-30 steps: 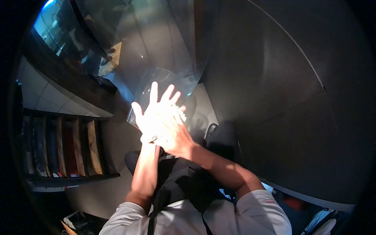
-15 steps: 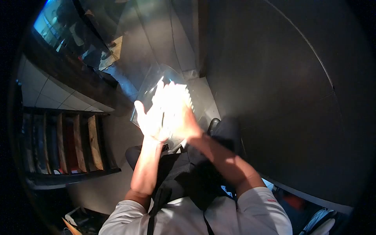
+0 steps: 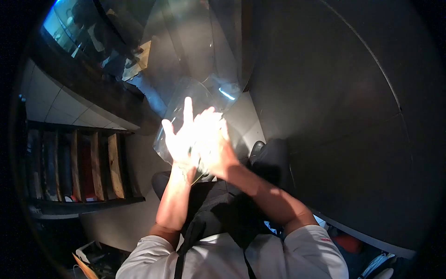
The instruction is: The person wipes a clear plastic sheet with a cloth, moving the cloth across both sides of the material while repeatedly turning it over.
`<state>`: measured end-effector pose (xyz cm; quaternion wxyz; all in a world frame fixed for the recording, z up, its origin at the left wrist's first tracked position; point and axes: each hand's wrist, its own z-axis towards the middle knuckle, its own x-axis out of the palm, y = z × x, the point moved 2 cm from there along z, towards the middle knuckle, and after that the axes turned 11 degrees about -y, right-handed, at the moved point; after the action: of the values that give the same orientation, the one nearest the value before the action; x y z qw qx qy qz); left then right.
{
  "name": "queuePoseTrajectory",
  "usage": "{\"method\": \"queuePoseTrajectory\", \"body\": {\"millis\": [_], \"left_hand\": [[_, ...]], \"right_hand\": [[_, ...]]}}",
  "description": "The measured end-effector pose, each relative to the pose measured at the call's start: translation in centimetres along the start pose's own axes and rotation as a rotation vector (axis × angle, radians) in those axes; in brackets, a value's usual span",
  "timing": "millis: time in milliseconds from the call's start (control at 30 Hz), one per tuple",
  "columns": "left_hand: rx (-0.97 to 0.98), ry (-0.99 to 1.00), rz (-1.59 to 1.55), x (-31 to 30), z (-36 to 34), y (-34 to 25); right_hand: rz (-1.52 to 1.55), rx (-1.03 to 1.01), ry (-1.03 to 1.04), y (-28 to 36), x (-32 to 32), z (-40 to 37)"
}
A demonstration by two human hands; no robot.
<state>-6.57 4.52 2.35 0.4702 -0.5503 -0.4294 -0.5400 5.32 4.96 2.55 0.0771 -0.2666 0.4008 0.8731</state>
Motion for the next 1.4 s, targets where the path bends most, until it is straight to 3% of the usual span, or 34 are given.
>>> {"method": "queuePoseTrajectory", "body": {"millis": [33,100,133,167,200,233,300,333,433,533,567,667,700,800,833,867,900,1000,1100,1133,1167,1233,1267,1300,1400], "left_hand": [[0.014,-0.084,-0.146,2.8,-0.3,1.7],[0.102,-0.099,0.113,4.0,-0.3,3.6],[0.146,-0.096,0.246,4.3,0.0,3.9],[0.125,-0.047,-0.063,4.6,0.5,3.1],[0.103,-0.003,-0.375,4.3,0.9,1.8],[0.087,-0.020,0.333,3.5,1.1,0.6],[0.095,-0.036,0.289,3.0,0.9,-0.2],[0.079,-0.031,0.295,2.5,0.5,-0.4],[-0.013,-0.150,-0.353,3.2,0.0,0.4],[-0.131,-0.075,0.242,3.9,-0.2,1.7],[-0.149,-0.012,0.254,4.3,0.0,1.8],[0.070,-0.151,0.398,3.4,0.5,3.3],[0.056,-0.121,-0.317,4.2,1.0,4.5],[0.099,0.067,0.050,-1.8,0.9,2.0],[0.178,-0.201,0.303,1.9,0.1,2.0],[0.076,0.075,0.098,-2.0,0.8,0.1],[0.089,0.061,0.163,-1.2,-0.2,-1.1],[0.064,-0.031,0.053,1.2,-0.4,1.5],[0.094,-0.091,0.119,2.6,-0.6,2.1],[0.098,-0.084,0.176,2.7,-0.2,2.2],[0.037,-0.016,-0.092,2.2,0.1,1.1],[0.107,-0.029,0.190,1.8,0.8,-0.1],[0.144,-0.031,0.338,1.5,1.1,-0.7],[0.156,0.059,0.299,0.6,1.7,-1.0],[0.067,0.004,0.137,1.0,0.7,0.8]], "right_hand": [[0.021,0.061,-0.219,-3.0,0.7,0.7],[0.255,0.410,-0.123,-3.8,-1.3,4.0],[0.259,0.328,-0.191,-2.0,-1.4,4.9],[0.259,0.245,-0.259,-0.3,-1.4,5.7],[0.174,0.006,-0.334,1.1,-0.4,4.3],[0.185,-0.042,-0.259,3.5,-0.1,2.5],[0.228,-0.096,-0.117,4.8,-0.2,1.4],[0.260,-0.085,-0.051,3.9,-0.3,0.9],[0.116,-0.089,-0.159,-1.5,-0.1,1.6],[0.269,0.163,-0.105,-4.4,-2.4,5.0],[0.349,0.277,-0.070,-4.8,-3.6,6.0],[0.240,0.265,-0.207,-3.5,-2.0,6.3],[0.120,0.247,-0.287,-3.1,-1.3,5.6],[0.265,0.051,-0.141,1.3,0.5,0.4],[0.276,-0.010,-0.109,2.9,1.0,-1.5],[0.295,-0.050,-0.137,3.3,1.2,-1.9],[0.314,-0.091,-0.164,3.6,1.4,-2.3],[0.183,0.093,-0.171,-3.0,0.1,-0.1],[0.281,0.311,-0.179,-3.7,-0.2,0.9],[0.249,0.309,-0.216,-2.1,-0.1,1.1],[0.217,0.307,-0.252,0.0,-0.3,1.5],[0.310,0.137,-0.183,3.8,0.8,-1.4],[0.275,-0.009,-0.177,4.1,2.2,-2.9],[0.243,-0.005,-0.136,3.2,2.4,-2.9],[0.187,0.000,-0.102,0.6,1.8,-2.2]]}}
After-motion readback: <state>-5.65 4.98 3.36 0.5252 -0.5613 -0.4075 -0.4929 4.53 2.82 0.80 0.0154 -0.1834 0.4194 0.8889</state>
